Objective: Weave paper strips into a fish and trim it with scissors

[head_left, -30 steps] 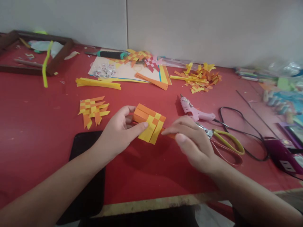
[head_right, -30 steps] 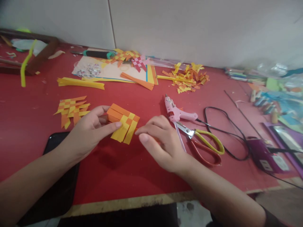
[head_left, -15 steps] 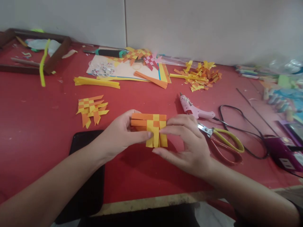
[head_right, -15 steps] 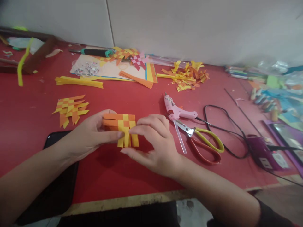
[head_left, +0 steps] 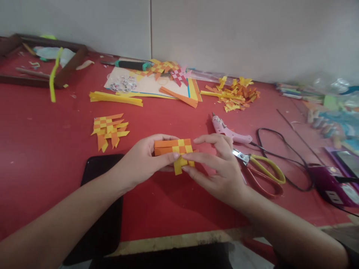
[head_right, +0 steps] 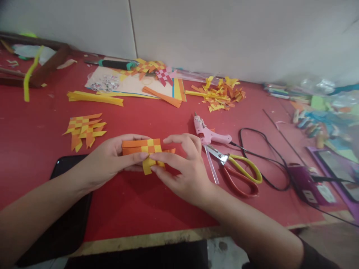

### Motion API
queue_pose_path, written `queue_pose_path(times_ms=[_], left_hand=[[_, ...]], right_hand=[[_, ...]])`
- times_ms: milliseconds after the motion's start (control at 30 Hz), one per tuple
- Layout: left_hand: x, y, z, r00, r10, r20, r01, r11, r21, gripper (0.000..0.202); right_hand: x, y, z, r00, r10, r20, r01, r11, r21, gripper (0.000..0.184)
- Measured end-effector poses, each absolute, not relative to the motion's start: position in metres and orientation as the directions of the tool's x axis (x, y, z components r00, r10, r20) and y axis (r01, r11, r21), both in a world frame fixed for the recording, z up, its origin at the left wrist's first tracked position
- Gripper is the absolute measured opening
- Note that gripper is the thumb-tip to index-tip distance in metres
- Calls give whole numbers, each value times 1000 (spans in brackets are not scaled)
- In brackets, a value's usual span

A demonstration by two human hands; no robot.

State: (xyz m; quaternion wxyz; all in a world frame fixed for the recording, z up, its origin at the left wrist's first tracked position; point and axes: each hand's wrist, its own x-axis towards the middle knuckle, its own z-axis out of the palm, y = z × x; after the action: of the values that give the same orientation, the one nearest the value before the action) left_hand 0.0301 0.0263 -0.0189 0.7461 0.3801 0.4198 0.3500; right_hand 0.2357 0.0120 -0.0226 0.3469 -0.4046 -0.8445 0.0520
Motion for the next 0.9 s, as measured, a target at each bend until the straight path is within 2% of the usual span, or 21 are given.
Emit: queue_pose_path(times_ms=[233,333,433,600,900], left_hand=[[31,24,-18,411,839,-358,-139,445,885,40],[31,24,-18,429,826,-366,-144,463,875,40],[30,24,-19,421,821,-386,-137,478,868,43],[27,24,-19,475,782,-404,-64,488,870,46],[25,25,-23,516,799,-310,19,351,936,43]], right_hand=[[236,12,-25,-407,760,506,646,632,-429,7],[237,12,-24,-428,758,492,640,639,-428,5],[237,11,-23,-456,741,492,628,660,-413,12],[236,10,-23,-469,753,462,635,651,-416,6],[240,13,-23,-468,764,444,615,643,-457,6]])
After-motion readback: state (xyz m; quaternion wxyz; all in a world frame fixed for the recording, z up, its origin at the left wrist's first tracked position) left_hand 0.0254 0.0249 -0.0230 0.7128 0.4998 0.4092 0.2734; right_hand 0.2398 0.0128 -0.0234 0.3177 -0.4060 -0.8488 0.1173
